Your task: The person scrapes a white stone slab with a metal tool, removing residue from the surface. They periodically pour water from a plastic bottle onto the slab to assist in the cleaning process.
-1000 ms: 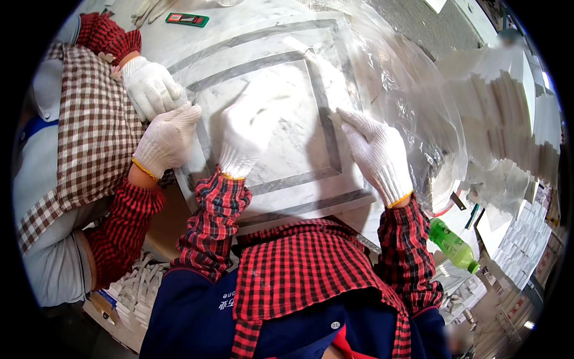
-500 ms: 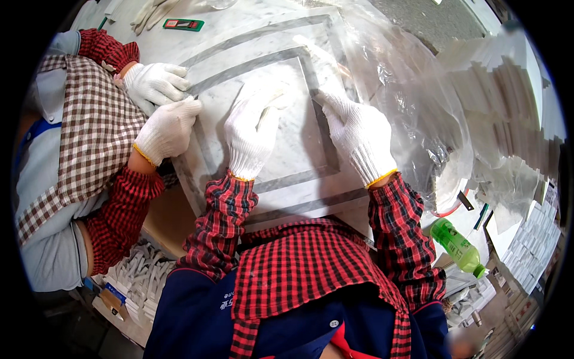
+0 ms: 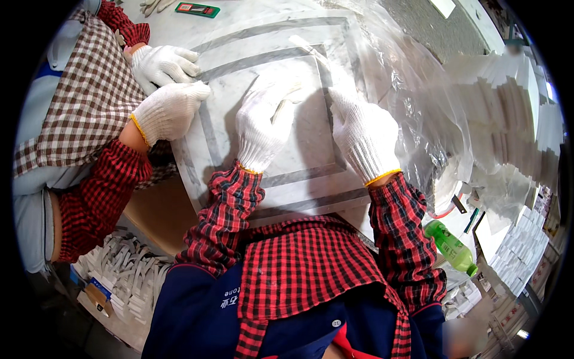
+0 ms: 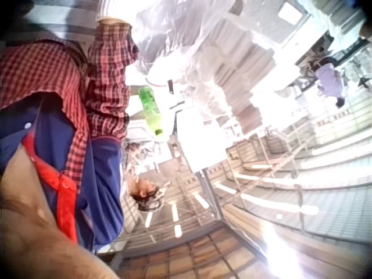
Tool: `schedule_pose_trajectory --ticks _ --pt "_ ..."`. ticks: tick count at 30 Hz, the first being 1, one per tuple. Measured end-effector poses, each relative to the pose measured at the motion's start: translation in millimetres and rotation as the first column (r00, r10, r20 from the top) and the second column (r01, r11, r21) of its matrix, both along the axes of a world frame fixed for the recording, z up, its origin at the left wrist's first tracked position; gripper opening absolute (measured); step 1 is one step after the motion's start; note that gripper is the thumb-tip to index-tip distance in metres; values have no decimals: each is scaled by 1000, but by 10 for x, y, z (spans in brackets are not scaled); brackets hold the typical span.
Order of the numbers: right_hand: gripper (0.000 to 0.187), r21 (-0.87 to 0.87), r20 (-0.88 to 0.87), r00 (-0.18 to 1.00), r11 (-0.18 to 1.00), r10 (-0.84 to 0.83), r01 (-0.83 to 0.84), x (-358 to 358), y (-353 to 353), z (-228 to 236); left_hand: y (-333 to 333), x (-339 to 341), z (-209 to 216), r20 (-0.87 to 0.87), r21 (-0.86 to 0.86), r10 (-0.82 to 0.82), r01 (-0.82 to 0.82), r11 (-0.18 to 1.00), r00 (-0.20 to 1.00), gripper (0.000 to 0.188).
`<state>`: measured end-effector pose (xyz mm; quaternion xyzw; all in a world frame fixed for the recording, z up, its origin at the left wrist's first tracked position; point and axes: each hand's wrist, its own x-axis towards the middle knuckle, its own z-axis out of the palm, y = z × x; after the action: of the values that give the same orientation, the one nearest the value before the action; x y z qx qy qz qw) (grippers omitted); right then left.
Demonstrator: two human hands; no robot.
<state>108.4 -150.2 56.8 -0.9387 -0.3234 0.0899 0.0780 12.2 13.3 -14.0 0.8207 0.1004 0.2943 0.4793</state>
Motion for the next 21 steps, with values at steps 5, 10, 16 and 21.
schedule_pose_trajectory --ticks 5,10,16,21 --pt "26 -62 20 1000 998 19 -18 -37 65 12 0 -15 25 -16 57 17 -16 998 1000 33" --pt "26 -42 34 998 998 50 -49 -94 45 -44 65 77 -62 106 341 -40 1 940 994 37" --pt "31 -70 27 998 996 64 -62 -250 -61 -57 74 167 -42 14 553 -133 103 827 991 45" --pt "32 57 -130 989 997 68 -61 -457 -335 89 94 87 -14 -40 605 -244 218 766 969 40"
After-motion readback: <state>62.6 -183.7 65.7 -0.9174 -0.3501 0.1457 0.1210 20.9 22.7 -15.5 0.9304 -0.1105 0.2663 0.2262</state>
